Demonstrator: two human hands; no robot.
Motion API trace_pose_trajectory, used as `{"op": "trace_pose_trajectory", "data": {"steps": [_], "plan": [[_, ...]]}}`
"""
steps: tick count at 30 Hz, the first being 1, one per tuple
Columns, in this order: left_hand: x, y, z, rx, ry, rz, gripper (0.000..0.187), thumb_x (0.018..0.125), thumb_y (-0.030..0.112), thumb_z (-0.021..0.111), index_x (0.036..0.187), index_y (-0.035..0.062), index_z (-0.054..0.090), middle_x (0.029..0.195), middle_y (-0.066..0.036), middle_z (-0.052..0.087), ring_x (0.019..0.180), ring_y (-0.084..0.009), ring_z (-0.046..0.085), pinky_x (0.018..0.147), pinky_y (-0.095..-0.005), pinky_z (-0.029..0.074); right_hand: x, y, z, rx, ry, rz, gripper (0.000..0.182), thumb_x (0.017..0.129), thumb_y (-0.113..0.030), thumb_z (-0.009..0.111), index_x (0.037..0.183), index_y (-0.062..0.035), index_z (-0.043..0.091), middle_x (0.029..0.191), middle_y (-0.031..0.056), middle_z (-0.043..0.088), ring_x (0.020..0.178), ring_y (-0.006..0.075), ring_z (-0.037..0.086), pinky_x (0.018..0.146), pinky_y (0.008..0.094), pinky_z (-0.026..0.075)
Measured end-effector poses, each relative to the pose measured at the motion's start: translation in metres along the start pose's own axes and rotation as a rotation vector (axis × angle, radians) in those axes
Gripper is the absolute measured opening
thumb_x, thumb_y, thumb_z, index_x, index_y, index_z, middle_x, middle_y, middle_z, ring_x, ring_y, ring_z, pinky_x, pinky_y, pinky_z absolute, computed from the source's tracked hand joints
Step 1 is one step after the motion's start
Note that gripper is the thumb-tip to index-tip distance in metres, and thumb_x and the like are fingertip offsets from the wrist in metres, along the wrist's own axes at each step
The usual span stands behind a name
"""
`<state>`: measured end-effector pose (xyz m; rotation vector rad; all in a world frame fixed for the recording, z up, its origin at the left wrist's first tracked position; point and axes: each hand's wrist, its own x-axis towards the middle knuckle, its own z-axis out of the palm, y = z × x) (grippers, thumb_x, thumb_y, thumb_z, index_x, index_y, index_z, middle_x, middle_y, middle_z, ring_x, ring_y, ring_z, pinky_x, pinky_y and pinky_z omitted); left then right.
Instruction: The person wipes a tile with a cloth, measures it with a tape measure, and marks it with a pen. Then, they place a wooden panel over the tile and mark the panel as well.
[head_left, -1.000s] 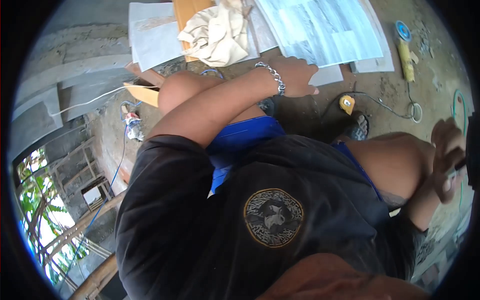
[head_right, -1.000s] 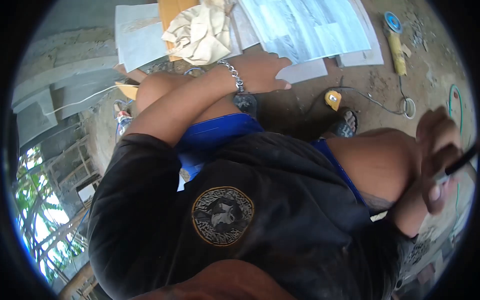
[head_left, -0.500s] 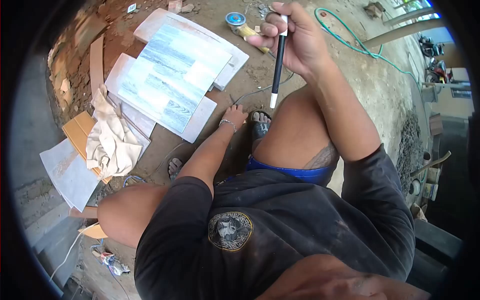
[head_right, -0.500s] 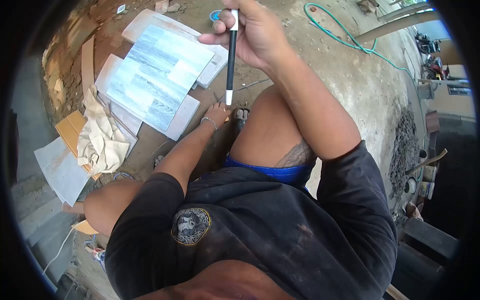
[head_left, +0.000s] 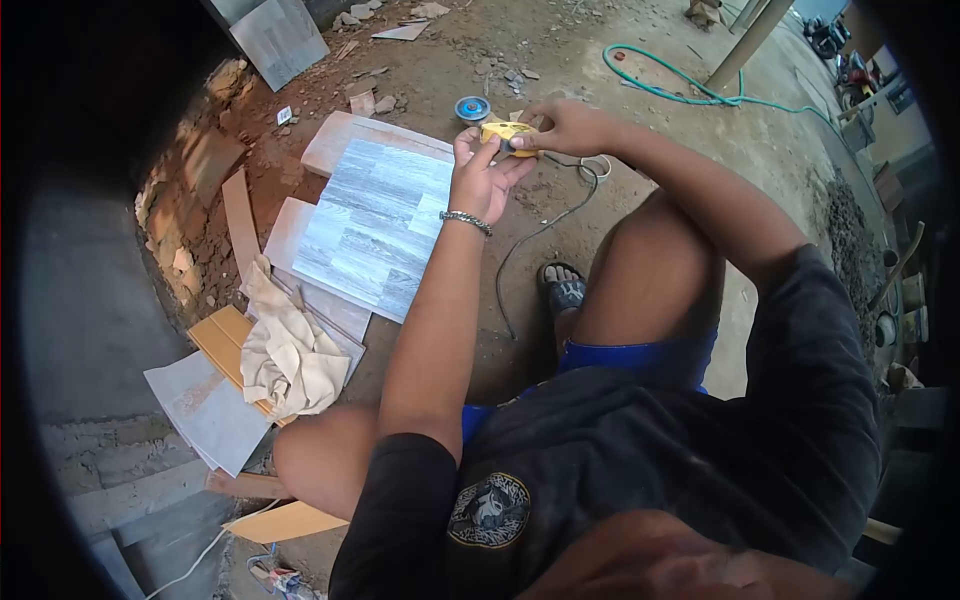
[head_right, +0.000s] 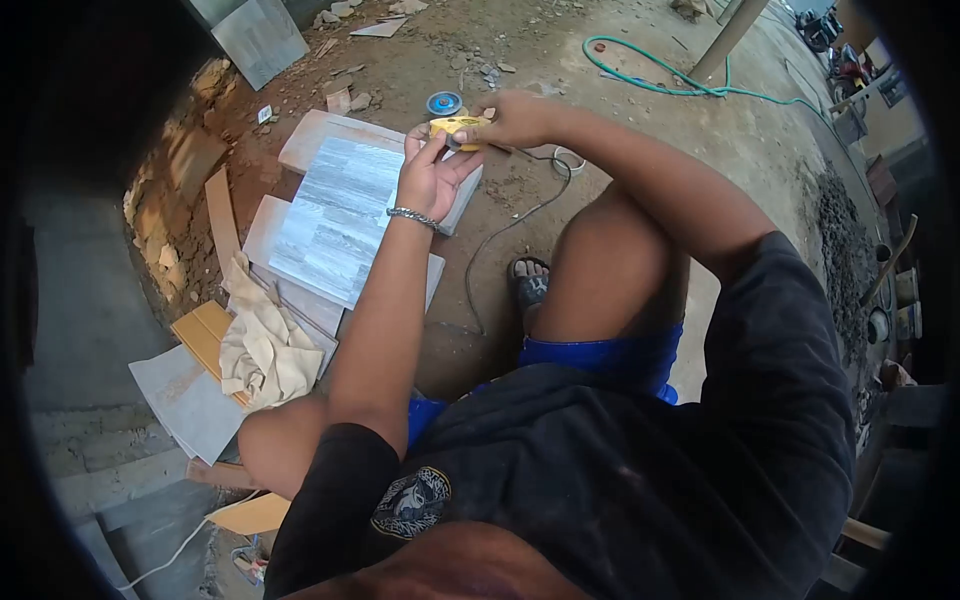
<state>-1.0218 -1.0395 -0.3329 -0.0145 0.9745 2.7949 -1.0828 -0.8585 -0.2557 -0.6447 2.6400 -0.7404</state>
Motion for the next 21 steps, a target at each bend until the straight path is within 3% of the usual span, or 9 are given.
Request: {"op": "trace_pose_trajectory", "data": {"steps": [1, 5, 8, 9, 10, 12, 17, 19, 21], "plan": [[-0.005, 0.014, -0.002, -0.015, 0.005, 0.023, 0.035, 0.101, 0.008, 0.053, 0.127, 0.0087, 0.031, 0.127, -0.024, 0.051, 0.110, -0.0449, 0.063, 0.095, -0.0567, 0.056, 0.009, -0.008, 0.003, -0.043, 0.004, -0.108, 0.076, 0.081, -0.065, 0.071, 0.120, -0.0007, 0.065, 0.083, 0.0144, 0.072, 0.075, 0.0247, 0.068, 0.065, 0.0371, 0.052], [-0.028, 0.036, -0.037, 0.008, 0.125, 0.022, 0.042, 0.099, 0.010, 0.059, 0.126, 0.0042, 0.029, 0.128, -0.027, 0.050, 0.112, -0.0462, 0.063, 0.096, -0.0584, 0.055, 0.044, -0.040, 0.017, -0.053, -0.148, -0.297, 0.064, 0.080, -0.060, 0.074, 0.108, -0.0022, 0.067, 0.081, 0.0110, 0.068, 0.076, 0.0246, 0.063, 0.064, 0.0371, 0.049], [-0.048, 0.033, -0.072, 0.019, 0.165, 0.011, 0.037, 0.099, 0.015, 0.060, 0.122, 0.0004, 0.034, 0.127, -0.025, 0.053, 0.112, -0.0442, 0.063, 0.094, -0.0557, 0.056, 0.080, -0.046, 0.055, -0.068, -0.395, -0.201, 0.062, 0.077, -0.058, 0.075, 0.103, -0.0026, 0.067, 0.085, 0.0120, 0.068, 0.082, 0.0254, 0.063, 0.068, 0.0389, 0.048], [-0.056, 0.031, -0.083, 0.011, 0.187, -0.027, 0.037, 0.102, 0.024, 0.058, 0.121, -0.0018, 0.040, 0.124, -0.023, 0.056, 0.116, -0.0410, 0.062, 0.091, -0.0521, 0.058, 0.087, -0.050, 0.063, -0.063, -0.480, -0.161, 0.059, 0.071, -0.061, 0.076, 0.094, -0.0068, 0.067, 0.081, 0.0049, 0.062, 0.070, 0.0200, 0.058, 0.054, 0.0341, 0.044], [-0.062, 0.030, -0.095, 0.010, 0.209, -0.019, 0.037, 0.102, 0.024, 0.058, 0.121, -0.0018, 0.040, 0.124, -0.023, 0.056, 0.116, -0.0410, 0.062, 0.091, -0.0521, 0.058, 0.095, -0.053, 0.067, -0.059, -0.498, -0.175, 0.059, 0.071, -0.061, 0.076, 0.094, -0.0068, 0.067, 0.081, 0.0049, 0.062, 0.070, 0.0200, 0.058, 0.054, 0.0341, 0.044], [-0.080, 0.018, -0.122, 0.266, 0.448, -0.009, 0.042, 0.104, 0.034, 0.053, 0.123, -0.0025, 0.045, 0.122, -0.021, 0.059, 0.119, -0.0378, 0.061, 0.096, -0.0524, 0.054, 0.117, -0.046, 0.079, -0.231, -0.570, -0.200, 0.058, 0.069, -0.061, 0.076, 0.092, -0.0082, 0.067, 0.079, 0.0048, 0.062, 0.071, 0.0196, 0.058, 0.056, 0.0347, 0.045], [-0.159, -0.026, -0.301, 0.642, 0.973, -0.166, 0.044, 0.099, 0.046, 0.060, 0.112, 0.0038, 0.058, 0.098, -0.007, 0.066, 0.081, -0.0170, 0.065, 0.064, -0.0317, 0.053, 0.183, 0.016, 0.102, -0.530, -0.448, -0.224, 0.062, 0.061, -0.051, 0.079, 0.101, -0.0037, 0.070, 0.093, 0.0146, 0.071, 0.087, 0.0308, 0.067, 0.073, 0.0429, 0.052], [-0.200, -0.034, -0.338, 0.841, 1.092, -0.306, 0.042, 0.094, 0.043, 0.069, 0.092, 0.0012, 0.063, 0.078, -0.005, 0.067, 0.064, -0.0129, 0.062, 0.059, -0.0295, 0.052, 0.197, 0.047, 0.116, -0.579, -0.372, -0.208, 0.060, 0.062, -0.043, 0.078, 0.109, -0.0057, 0.069, 0.100, 0.0174, 0.072, 0.095, 0.0341, 0.069, 0.079, 0.0444, 0.054], [-0.214, -0.041, -0.349, 0.884, 1.077, -0.403, 0.044, 0.093, 0.047, 0.069, 0.094, 0.0028, 0.065, 0.079, -0.003, 0.067, 0.066, -0.0118, 0.062, 0.058, -0.0288, 0.050, 0.201, 0.066, 0.127, -0.581, -0.368, -0.201, 0.059, 0.064, -0.039, 0.077, 0.112, -0.0074, 0.068, 0.102, 0.0177, 0.072, 0.098, 0.0348, 0.068, 0.081, 0.0448, 0.055]]}}
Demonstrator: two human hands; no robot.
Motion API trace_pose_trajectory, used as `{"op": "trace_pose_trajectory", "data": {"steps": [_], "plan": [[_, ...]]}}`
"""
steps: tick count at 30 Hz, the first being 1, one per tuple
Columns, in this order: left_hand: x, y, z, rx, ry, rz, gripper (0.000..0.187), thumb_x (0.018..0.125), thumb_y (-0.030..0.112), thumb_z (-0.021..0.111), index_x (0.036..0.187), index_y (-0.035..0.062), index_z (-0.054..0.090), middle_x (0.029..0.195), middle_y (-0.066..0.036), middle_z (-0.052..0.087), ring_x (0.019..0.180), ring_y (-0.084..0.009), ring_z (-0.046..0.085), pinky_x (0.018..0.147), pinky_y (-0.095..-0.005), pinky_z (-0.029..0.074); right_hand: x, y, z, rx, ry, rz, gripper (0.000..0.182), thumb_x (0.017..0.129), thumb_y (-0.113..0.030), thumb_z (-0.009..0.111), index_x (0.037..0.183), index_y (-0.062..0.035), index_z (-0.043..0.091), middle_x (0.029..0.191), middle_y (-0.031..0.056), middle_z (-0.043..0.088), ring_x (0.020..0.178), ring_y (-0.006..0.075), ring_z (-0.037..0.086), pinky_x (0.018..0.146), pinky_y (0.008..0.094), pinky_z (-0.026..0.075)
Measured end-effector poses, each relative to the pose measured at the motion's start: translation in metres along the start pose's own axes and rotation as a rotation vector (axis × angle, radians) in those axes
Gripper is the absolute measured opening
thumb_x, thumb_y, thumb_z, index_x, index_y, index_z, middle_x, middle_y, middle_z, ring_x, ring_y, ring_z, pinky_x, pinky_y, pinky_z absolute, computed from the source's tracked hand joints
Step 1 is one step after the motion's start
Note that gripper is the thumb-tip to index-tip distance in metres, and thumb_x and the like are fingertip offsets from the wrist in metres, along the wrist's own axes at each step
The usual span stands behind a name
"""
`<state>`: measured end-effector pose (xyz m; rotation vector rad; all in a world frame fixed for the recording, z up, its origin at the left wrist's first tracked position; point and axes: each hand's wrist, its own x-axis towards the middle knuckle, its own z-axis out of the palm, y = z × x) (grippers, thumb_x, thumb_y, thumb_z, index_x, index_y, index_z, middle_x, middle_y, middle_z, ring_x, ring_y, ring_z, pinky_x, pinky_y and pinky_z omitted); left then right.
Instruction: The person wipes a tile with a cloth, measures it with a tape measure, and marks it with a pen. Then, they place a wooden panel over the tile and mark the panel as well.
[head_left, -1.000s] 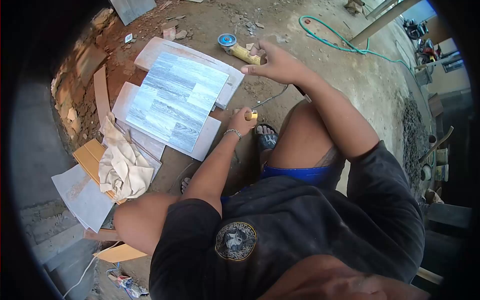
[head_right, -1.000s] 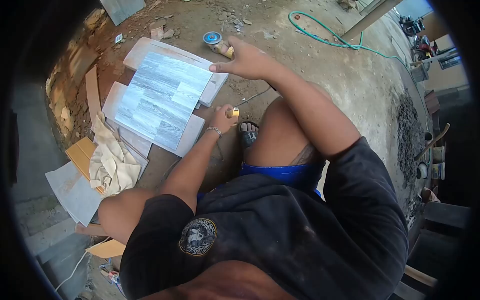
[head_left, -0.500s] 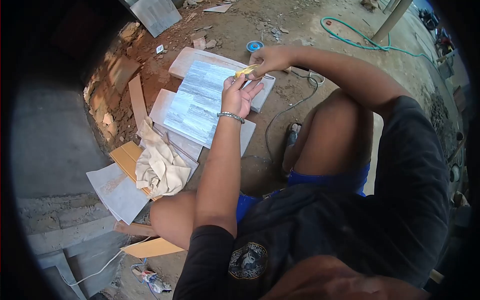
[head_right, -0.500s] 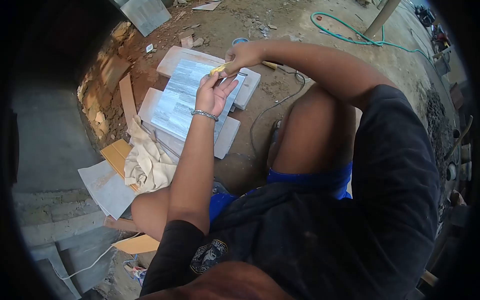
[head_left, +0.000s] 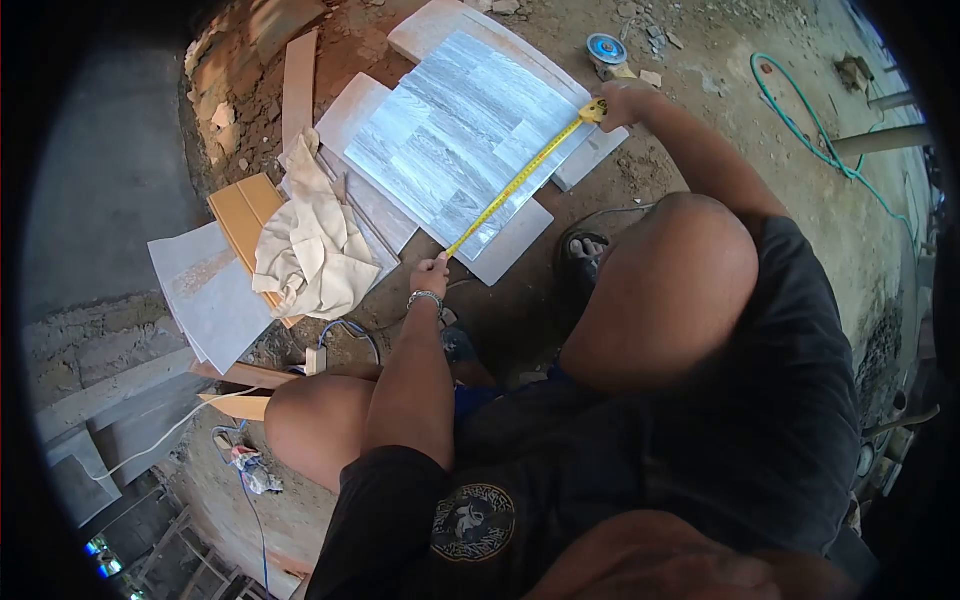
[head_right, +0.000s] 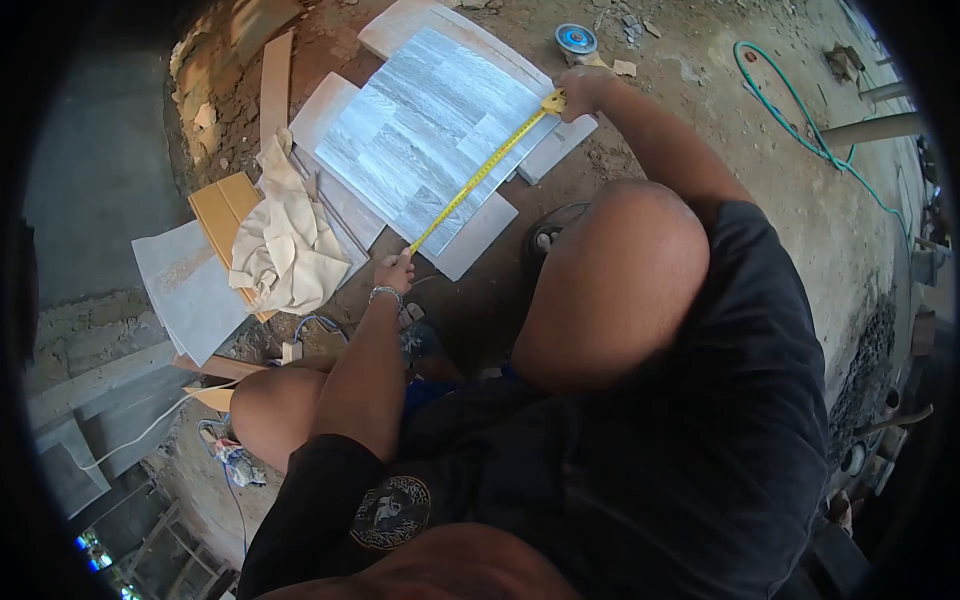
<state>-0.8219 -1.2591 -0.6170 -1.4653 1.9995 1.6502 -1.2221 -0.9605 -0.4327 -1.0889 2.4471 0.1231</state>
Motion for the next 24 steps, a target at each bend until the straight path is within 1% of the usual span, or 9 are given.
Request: {"op": "trace_pose_trajectory", "data": {"steps": [2, 5, 7, 8, 13, 15, 18, 23, 24], "plan": [[0.003, -0.006, 0.005, 0.138, -0.061, 0.006, 0.047, 0.090, 0.051, 0.071, 0.093, 0.0040, 0.069, 0.081, -0.003, 0.069, 0.068, -0.0106, 0.063, 0.056, -0.0277, 0.049, 0.004, 0.017, 0.010, -0.015, 0.018, 0.051, 0.062, 0.066, -0.034, 0.074, 0.122, -0.0094, 0.064, 0.106, 0.0180, 0.071, 0.102, 0.0348, 0.068, 0.084, 0.0449, 0.055], [0.006, -0.008, 0.019, 0.086, -0.039, 0.024, 0.048, 0.088, 0.051, 0.073, 0.089, 0.0033, 0.071, 0.079, -0.003, 0.070, 0.069, -0.0104, 0.064, 0.057, -0.0272, 0.048, 0.013, 0.036, 0.024, -0.050, -0.009, 0.068, 0.065, 0.066, -0.032, 0.074, 0.127, -0.0115, 0.061, 0.108, 0.0174, 0.071, 0.104, 0.0342, 0.068, 0.086, 0.0451, 0.055], [-0.002, -0.001, 0.018, 0.027, -0.009, -0.016, 0.052, 0.085, 0.053, 0.075, 0.084, 0.0016, 0.071, 0.076, -0.004, 0.070, 0.068, -0.0119, 0.064, 0.059, -0.0293, 0.050, 0.019, 0.043, 0.033, -0.042, 0.012, 0.044, 0.065, 0.066, -0.031, 0.074, 0.126, -0.0119, 0.061, 0.104, 0.0183, 0.071, 0.100, 0.0353, 0.068, 0.085, 0.0455, 0.055], [-0.002, 0.005, 0.015, 0.156, 0.016, 0.031, 0.054, 0.083, 0.054, 0.076, 0.084, 0.0004, 0.071, 0.074, -0.005, 0.070, 0.068, -0.0132, 0.064, 0.061, -0.0306, 0.050, 0.024, 0.045, 0.037, -0.018, 0.047, 0.030, 0.064, 0.065, -0.030, 0.075, 0.126, -0.0124, 0.061, 0.100, 0.0192, 0.071, 0.097, 0.0364, 0.069, 0.084, 0.0460, 0.054], [-0.012, 0.029, 0.016, 0.305, 0.033, 0.024, 0.060, 0.078, 0.057, 0.079, 0.082, -0.0022, 0.071, 0.073, -0.011, 0.070, 0.067, -0.0172, 0.065, 0.067, -0.0339, 0.052, 0.037, 0.070, 0.040, -0.019, 0.003, 0.070, 0.066, 0.067, -0.031, 0.073, 0.130, -0.0135, 0.059, 0.104, 0.0193, 0.071, 0.098, 0.0364, 0.069, 0.086, 0.0456, 0.055], [-0.017, 0.023, 0.017, 0.250, 0.058, 0.052, 0.059, 0.077, 0.055, 0.080, 0.084, -0.0025, 0.071, 0.073, -0.012, 0.069, 0.068, -0.0177, 0.065, 0.067, -0.0344, 0.051, 0.035, 0.065, 0.048, -0.042, -0.038, 0.073, 0.067, 0.069, -0.032, 0.072, 0.132, -0.0140, 0.057, 0.106, 0.0186, 0.072, 0.100, 0.0359, 0.069, 0.086, 0.0451, 0.055], [-0.021, 0.025, 0.021, 0.258, 0.121, 0.036, 0.057, 0.077, 0.054, 0.081, 0.083, -0.0016, 0.069, 0.071, -0.011, 0.067, 0.066, -0.0172, 0.062, 0.064, -0.0353, 0.050, 0.030, 0.049, 0.059, -0.059, 0.076, -0.011, 0.069, 0.071, -0.032, 0.072, 0.136, -0.0157, 0.054, 0.105, 0.0180, 0.072, 0.100, 0.0375, 0.069, 0.086, 0.0465, 0.055], [-0.028, 0.022, 0.023, 0.271, 0.157, 0.112, 0.052, 0.076, 0.049, 0.083, 0.073, 0.0038, 0.059, 0.065, -0.005, 0.059, 0.060, -0.0138, 0.054, 0.059, -0.0336, 0.046, 0.026, 0.042, 0.070, -0.061, 0.126, 0.094, 0.072, 0.074, -0.037, 0.075, 0.139, -0.0183, 0.051, 0.120, 0.0197, 0.066, 0.103, 0.0392, 0.068, 0.087, 0.0487, 0.055], [-0.032, 0.027, 0.023, 0.302, 0.197, 0.093, 0.047, 0.074, 0.041, 0.087, 0.078, 0.0010, 0.063, 0.073, -0.010, 0.065, 0.067, -0.0173, 0.061, 0.065, -0.0335, 0.051, 0.022, 0.035, 0.066, -0.064, 0.126, 0.123, 0.071, 0.075, -0.039, 0.077, 0.138, -0.0182, 0.052, 0.122, 0.0185, 0.064, 0.104, 0.0385, 0.067, 0.086, 0.0484, 0.055]]}}
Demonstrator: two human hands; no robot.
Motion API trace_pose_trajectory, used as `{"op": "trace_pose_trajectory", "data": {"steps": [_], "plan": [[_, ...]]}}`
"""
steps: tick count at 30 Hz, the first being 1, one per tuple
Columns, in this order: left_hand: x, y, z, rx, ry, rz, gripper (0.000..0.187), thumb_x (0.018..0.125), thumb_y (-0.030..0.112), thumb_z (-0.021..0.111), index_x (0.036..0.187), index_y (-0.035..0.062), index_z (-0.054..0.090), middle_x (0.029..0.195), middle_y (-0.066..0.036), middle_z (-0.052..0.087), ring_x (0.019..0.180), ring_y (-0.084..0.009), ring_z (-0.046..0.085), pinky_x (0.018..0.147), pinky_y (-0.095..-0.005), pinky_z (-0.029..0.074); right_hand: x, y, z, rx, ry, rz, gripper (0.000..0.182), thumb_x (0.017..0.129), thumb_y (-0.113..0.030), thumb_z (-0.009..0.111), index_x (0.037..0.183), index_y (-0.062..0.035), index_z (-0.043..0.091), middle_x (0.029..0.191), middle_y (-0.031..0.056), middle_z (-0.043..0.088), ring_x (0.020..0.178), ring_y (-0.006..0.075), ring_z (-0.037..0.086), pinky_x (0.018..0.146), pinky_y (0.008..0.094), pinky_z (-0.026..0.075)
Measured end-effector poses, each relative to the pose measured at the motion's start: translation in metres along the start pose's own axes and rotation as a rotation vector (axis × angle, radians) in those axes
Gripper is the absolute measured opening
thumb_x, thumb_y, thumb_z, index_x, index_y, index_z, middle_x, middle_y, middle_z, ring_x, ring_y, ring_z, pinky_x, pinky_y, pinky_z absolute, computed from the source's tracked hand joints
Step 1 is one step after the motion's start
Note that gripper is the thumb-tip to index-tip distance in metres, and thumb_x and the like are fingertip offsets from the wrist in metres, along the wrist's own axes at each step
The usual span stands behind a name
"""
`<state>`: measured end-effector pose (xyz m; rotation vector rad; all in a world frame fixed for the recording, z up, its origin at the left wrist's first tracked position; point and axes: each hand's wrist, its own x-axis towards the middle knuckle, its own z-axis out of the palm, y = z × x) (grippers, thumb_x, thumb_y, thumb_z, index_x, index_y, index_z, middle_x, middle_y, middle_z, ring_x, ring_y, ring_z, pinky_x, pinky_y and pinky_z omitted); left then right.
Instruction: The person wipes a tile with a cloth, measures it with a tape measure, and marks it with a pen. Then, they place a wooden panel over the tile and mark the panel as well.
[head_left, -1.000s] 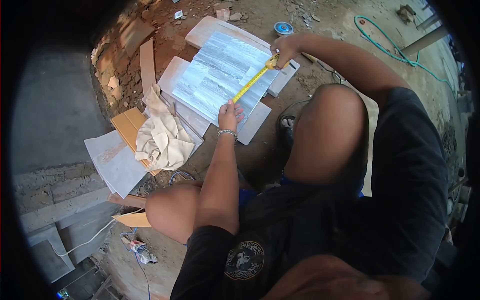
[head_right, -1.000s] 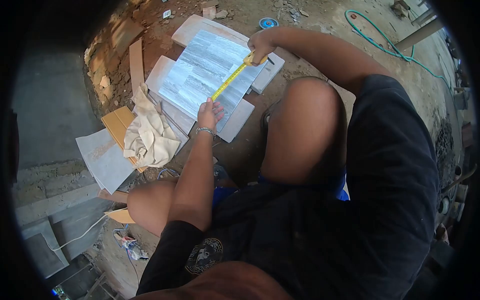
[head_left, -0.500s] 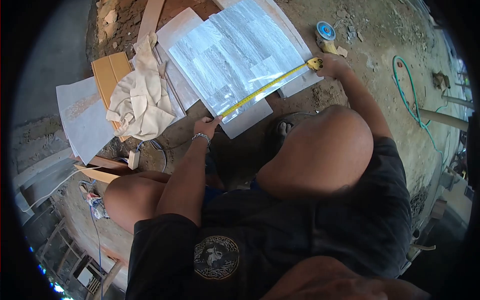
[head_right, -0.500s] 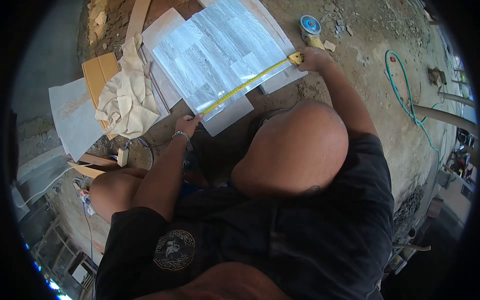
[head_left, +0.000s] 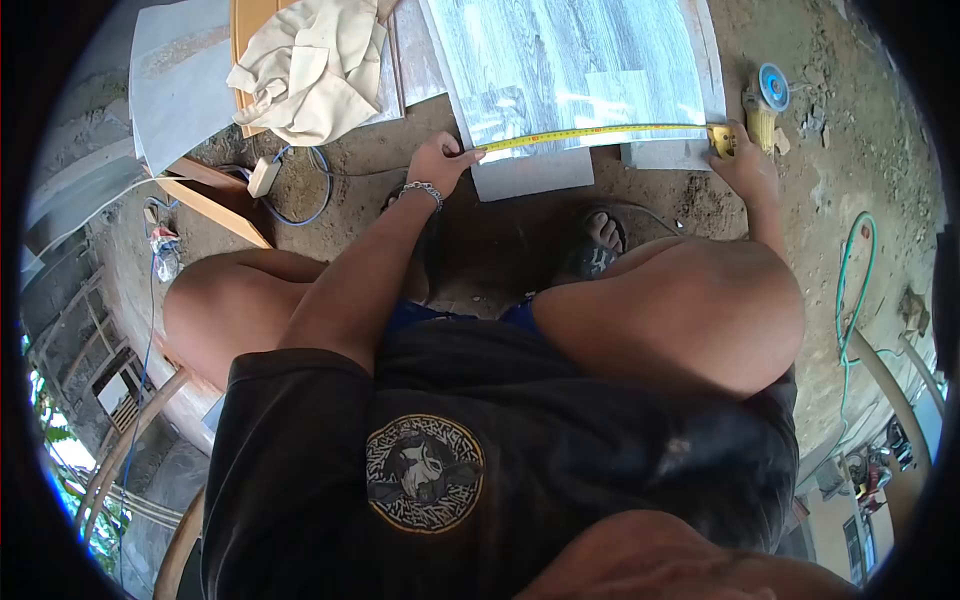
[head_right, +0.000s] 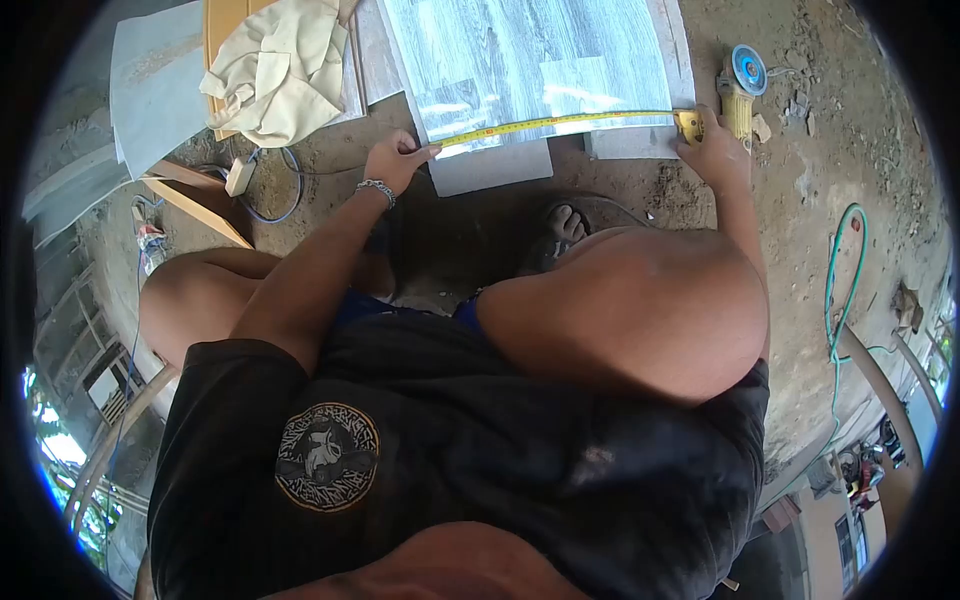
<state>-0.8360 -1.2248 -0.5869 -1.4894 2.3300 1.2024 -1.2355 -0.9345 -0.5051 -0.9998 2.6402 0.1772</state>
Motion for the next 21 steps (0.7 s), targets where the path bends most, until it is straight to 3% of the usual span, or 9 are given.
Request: {"op": "trace_pose_trajectory", "data": {"steps": [4, 6, 9, 15, 17, 18, 20, 21], "plan": [[0.005, -0.009, 0.009, -0.112, 0.043, 0.091, 0.043, 0.075, 0.037, 0.088, 0.082, 0.0008, 0.066, 0.076, -0.009, 0.067, 0.069, -0.0155, 0.062, 0.066, -0.0310, 0.051, -0.001, 0.007, 0.003, 0.092, 0.012, -0.001, 0.066, 0.078, -0.037, 0.078, 0.135, -0.0178, 0.051, 0.123, 0.0147, 0.064, 0.104, 0.0367, 0.068, 0.084, 0.0488, 0.054], [0.010, -0.007, 0.010, -0.270, -0.045, 0.050, 0.040, 0.075, 0.034, 0.088, 0.085, 0.0008, 0.068, 0.078, -0.007, 0.068, 0.070, -0.0136, 0.062, 0.067, -0.0291, 0.052, 0.005, 0.014, 0.009, 0.076, 0.048, 0.004, 0.066, 0.078, -0.037, 0.077, 0.136, -0.0182, 0.050, 0.122, 0.0145, 0.064, 0.104, 0.0363, 0.068, 0.084, 0.0486, 0.054], [0.014, -0.004, 0.006, -0.213, -0.125, -0.067, 0.035, 0.078, 0.031, 0.087, 0.085, 0.0022, 0.068, 0.080, -0.003, 0.068, 0.071, -0.0089, 0.059, 0.066, -0.0246, 0.050, 0.008, 0.017, 0.015, 0.089, 0.115, 0.010, 0.069, 0.078, -0.037, 0.078, 0.138, -0.0194, 0.049, 0.122, 0.0155, 0.064, 0.104, 0.0366, 0.067, 0.084, 0.0483, 0.054], [0.011, 0.013, -0.003, -0.065, -0.065, 0.035, 0.042, 0.073, 0.030, 0.088, 0.090, 0.0036, 0.060, 0.084, -0.008, 0.066, 0.076, -0.0163, 0.063, 0.071, -0.0311, 0.053, -0.007, 0.008, 0.020, 0.226, 0.101, 0.001, 0.089, 0.075, -0.035, 0.084, 0.150, -0.0207, 0.039, 0.127, 0.0224, 0.061, 0.112, 0.0404, 0.064, 0.091, 0.0476, 0.053], [0.007, 0.023, -0.005, 0.046, -0.028, 0.159, 0.037, 0.073, 0.024, 0.087, 0.092, 0.0044, 0.063, 0.087, -0.008, 0.064, 0.078, -0.0205, 0.063, 0.075, -0.0325, 0.052, -0.016, 0.006, 0.019, 0.328, 0.288, -0.018, 0.085, 0.076, -0.037, 0.084, 0.148, -0.0229, 0.041, 0.129, 0.0230, 0.059, 0.110, 0.0419, 0.064, 0.090, 0.0497, 0.053], [0.007, 0.019, -0.001, 0.047, -0.033, 0.154, 0.037, 0.073, 0.024, 0.087, 0.092, 0.0044, 0.063, 0.087, -0.008, 0.064, 0.078, -0.0205, 0.063, 0.075, -0.0325, 0.052, -0.016, 0.011, 0.027, 0.328, 0.281, -0.018, 0.085, 0.076, -0.037, 0.084, 0.148, -0.0229, 0.041, 0.129, 0.0230, 0.059, 0.110, 0.0419, 0.064, 0.090, 0.0497, 0.053], [0.009, 0.014, 0.004, 0.130, 0.131, 0.474, 0.028, 0.075, 0.018, 0.085, 0.091, 0.0041, 0.067, 0.084, -0.007, 0.062, 0.075, -0.0194, 0.060, 0.073, -0.0338, 0.051, -0.016, 0.020, 0.042, 0.442, 0.419, -0.086, 0.086, 0.077, -0.040, 0.083, 0.150, -0.0231, 0.040, 0.131, 0.0243, 0.057, 0.114, 0.0413, 0.062, 0.091, 0.0500, 0.053], [0.009, 0.012, 0.004, 0.135, 0.127, 0.474, 0.028, 0.075, 0.018, 0.085, 0.091, 0.0041, 0.067, 0.084, -0.007, 0.062, 0.075, -0.0194, 0.060, 0.073, -0.0338, 0.051, -0.015, 0.019, 0.047, 0.446, 0.416, -0.081, 0.086, 0.077, -0.040, 0.083, 0.150, -0.0231, 0.040, 0.131, 0.0243, 0.057, 0.114, 0.0413, 0.062, 0.091, 0.0500, 0.053]]}}
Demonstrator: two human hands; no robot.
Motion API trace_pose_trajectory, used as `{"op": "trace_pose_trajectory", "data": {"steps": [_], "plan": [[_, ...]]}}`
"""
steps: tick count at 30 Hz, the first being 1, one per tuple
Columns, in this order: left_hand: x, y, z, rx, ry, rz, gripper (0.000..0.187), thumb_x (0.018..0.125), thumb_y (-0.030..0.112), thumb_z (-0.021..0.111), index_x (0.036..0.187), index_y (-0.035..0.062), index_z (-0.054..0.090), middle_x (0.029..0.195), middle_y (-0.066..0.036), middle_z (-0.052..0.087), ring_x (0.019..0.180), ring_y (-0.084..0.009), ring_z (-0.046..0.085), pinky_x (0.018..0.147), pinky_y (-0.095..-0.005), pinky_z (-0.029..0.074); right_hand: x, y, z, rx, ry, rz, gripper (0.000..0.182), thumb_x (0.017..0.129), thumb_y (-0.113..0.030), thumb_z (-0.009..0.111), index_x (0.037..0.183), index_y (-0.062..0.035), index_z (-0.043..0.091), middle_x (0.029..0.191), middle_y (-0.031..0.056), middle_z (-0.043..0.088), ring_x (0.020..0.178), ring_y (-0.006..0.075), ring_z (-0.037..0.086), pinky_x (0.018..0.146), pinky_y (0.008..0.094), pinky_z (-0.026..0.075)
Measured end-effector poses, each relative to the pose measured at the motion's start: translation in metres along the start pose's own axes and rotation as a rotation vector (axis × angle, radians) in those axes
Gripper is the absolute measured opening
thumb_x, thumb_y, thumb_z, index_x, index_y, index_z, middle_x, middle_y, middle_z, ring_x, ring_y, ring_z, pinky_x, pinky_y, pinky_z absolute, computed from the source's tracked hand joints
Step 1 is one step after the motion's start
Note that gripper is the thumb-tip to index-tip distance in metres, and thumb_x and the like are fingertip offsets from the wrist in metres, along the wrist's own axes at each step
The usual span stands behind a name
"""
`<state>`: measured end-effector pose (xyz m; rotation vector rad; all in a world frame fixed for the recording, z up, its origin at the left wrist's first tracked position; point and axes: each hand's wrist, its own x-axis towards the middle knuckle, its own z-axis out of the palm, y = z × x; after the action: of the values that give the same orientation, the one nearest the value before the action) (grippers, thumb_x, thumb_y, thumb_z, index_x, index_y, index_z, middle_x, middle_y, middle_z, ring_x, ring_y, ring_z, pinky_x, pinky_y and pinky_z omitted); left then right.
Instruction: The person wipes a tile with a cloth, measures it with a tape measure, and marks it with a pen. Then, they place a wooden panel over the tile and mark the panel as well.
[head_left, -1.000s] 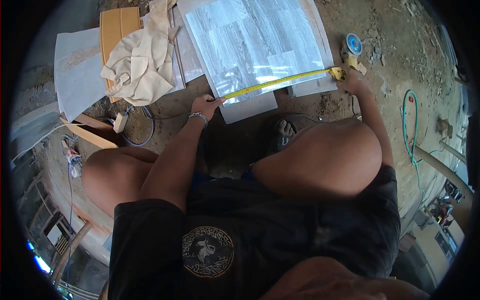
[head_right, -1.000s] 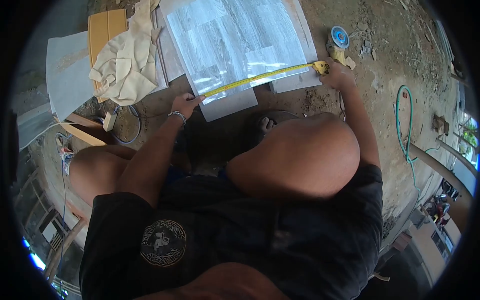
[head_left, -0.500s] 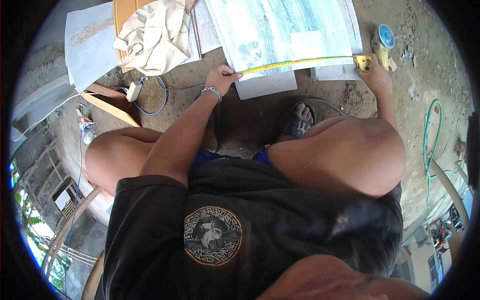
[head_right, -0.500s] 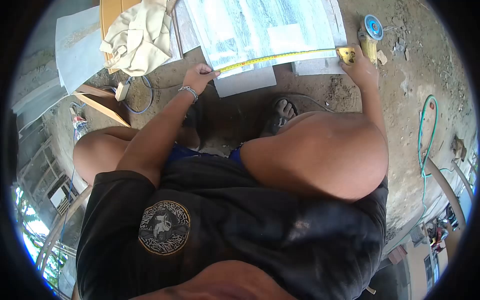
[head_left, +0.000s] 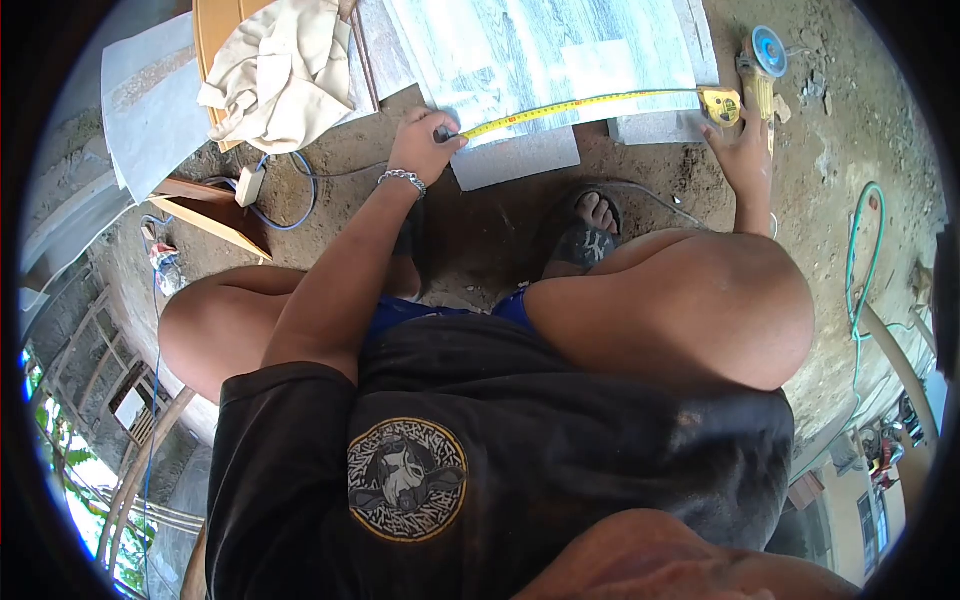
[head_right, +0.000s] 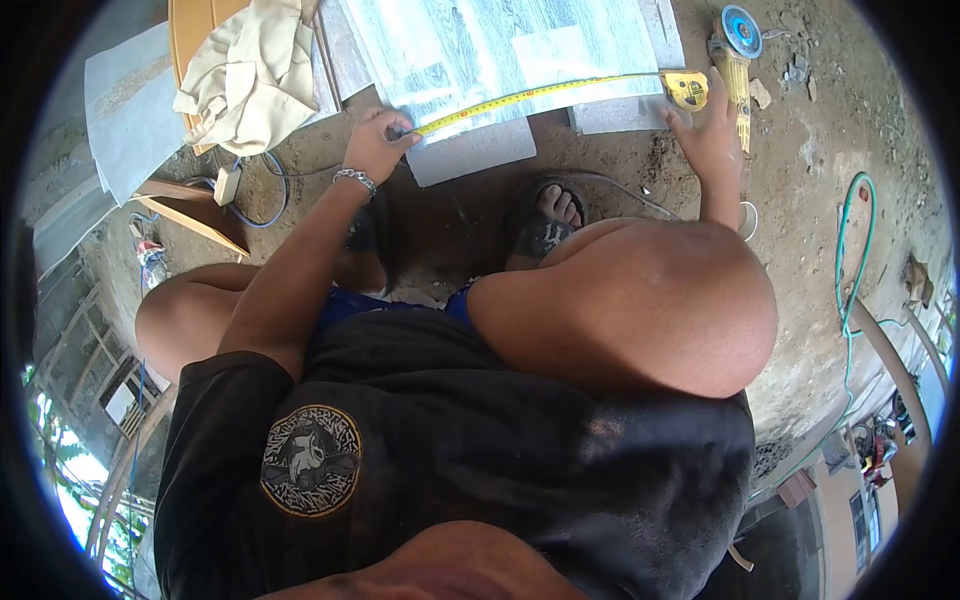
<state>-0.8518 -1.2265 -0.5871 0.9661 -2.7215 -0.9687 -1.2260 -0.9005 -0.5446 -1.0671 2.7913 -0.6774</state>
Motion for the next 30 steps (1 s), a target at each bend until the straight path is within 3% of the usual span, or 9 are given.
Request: {"op": "trace_pose_trajectory", "data": {"steps": [3, 5, 13, 15, 22, 24, 26, 28, 30], "plan": [[0.001, 0.004, -0.003, -0.038, -0.032, 0.069, 0.022, 0.078, 0.015, 0.083, 0.091, 0.0035, 0.070, 0.085, -0.007, 0.062, 0.075, -0.0200, 0.060, 0.072, -0.0326, 0.051, -0.007, -0.002, 0.013, -0.142, -0.025, 0.122, 0.078, 0.080, -0.039, 0.080, 0.148, -0.0231, 0.044, 0.127, 0.0207, 0.060, 0.114, 0.0396, 0.063, 0.090, 0.0483, 0.054], [0.002, 0.005, -0.008, -0.143, -0.147, -0.140, 0.016, 0.082, 0.013, 0.078, 0.092, 0.0033, 0.071, 0.089, -0.011, 0.064, 0.081, -0.0237, 0.065, 0.077, -0.0353, 0.052, -0.006, 0.010, 0.020, -0.118, 0.013, 0.109, 0.075, 0.080, -0.040, 0.080, 0.145, -0.0224, 0.046, 0.124, 0.0200, 0.062, 0.112, 0.0394, 0.063, 0.088, 0.0478, 0.054], [0.000, 0.009, -0.007, -0.183, -0.140, -0.244, 0.014, 0.086, 0.013, 0.075, 0.091, 0.0016, 0.068, 0.082, -0.010, 0.068, 0.074, -0.0186, 0.065, 0.071, -0.0320, 0.052, -0.006, 0.003, 0.030, -0.158, 0.161, 0.137, 0.061, 0.080, -0.041, 0.078, 0.128, -0.0116, 0.056, 0.116, 0.0158, 0.066, 0.103, 0.0372, 0.067, 0.082, 0.0462, 0.055], [0.000, 0.005, -0.006, -0.225, -0.135, -0.249, 0.015, 0.087, 0.013, 0.075, 0.092, 0.0014, 0.067, 0.080, -0.009, 0.068, 0.071, -0.0145, 0.062, 0.069, -0.0293, 0.051, -0.009, 0.001, 0.023, -0.144, 0.147, 0.166, 0.061, 0.080, -0.043, 0.078, 0.128, -0.0113, 0.056, 0.117, 0.0153, 0.066, 0.102, 0.0367, 0.067, 0.082, 0.0459, 0.055], [0.000, -0.001, -0.006, -0.264, -0.173, -0.254, 0.015, 0.086, 0.013, 0.076, 0.092, 0.0014, 0.069, 0.080, -0.007, 0.068, 0.072, -0.0132, 0.062, 0.068, -0.0292, 0.051, -0.003, 0.009, 0.032, -0.121, 0.185, 0.138, 0.060, 0.081, -0.045, 0.076, 0.130, -0.0155, 0.056, 0.122, 0.0128, 0.066, 0.104, 0.0352, 0.067, 0.084, 0.0456, 0.055], [0.001, -0.001, -0.008, -0.198, -0.209, -0.276, 0.014, 0.087, 0.013, 0.076, 0.092, 0.0022, 0.069, 0.080, -0.002, 0.070, 0.073, -0.0070, 0.061, 0.067, -0.0249, 0.050, -0.004, 0.007, 0.034, -0.120, 0.177, 0.174, 0.060, 0.082, -0.046, 0.076, 0.130, -0.0162, 0.056, 0.123, 0.0127, 0.065, 0.104, 0.0352, 0.067, 0.084, 0.0456, 0.055], [0.001, -0.006, -0.006, -0.196, -0.209, -0.269, 0.014, 0.086, 0.012, 0.077, 0.091, 0.0018, 0.069, 0.080, -0.003, 0.070, 0.072, -0.0072, 0.062, 0.067, -0.0250, 0.050, -0.005, 0.013, 0.038, -0.109, 0.180, 0.183, 0.060, 0.082, -0.047, 0.075, 0.132, -0.0180, 0.055, 0.127, 0.0129, 0.064, 0.105, 0.0368, 0.067, 0.083, 0.0466, 0.055], [0.007, -0.003, -0.002, -0.223, -0.166, -0.254, 0.017, 0.083, 0.011, 0.078, 0.091, 0.0001, 0.068, 0.081, -0.005, 0.069, 0.071, -0.0110, 0.062, 0.068, -0.0275, 0.052, -0.008, 0.005, 0.033, -0.071, 0.168, 0.236, 0.060, 0.082, -0.039, 0.079, 0.132, -0.0167, 0.056, 0.121, 0.0190, 0.066, 0.111, 0.0385, 0.064, 0.088, 0.0457, 0.053], [0.011, -0.008, 0.000, -0.215, -0.188, -0.232, 0.017, 0.083, 0.007, 0.078, 0.093, 0.0023, 0.067, 0.080, -0.003, 0.067, 0.071, -0.0103, 0.061, 0.068, -0.0263, 0.052, -0.014, -0.014, 0.014, -0.119, 0.252, 0.107, 0.056, 0.084, -0.036, 0.077, 0.130, -0.0106, 0.056, 0.110, 0.0164, 0.068, 0.093, 0.0310, 0.069, 0.077, 0.0402, 0.056]]}}
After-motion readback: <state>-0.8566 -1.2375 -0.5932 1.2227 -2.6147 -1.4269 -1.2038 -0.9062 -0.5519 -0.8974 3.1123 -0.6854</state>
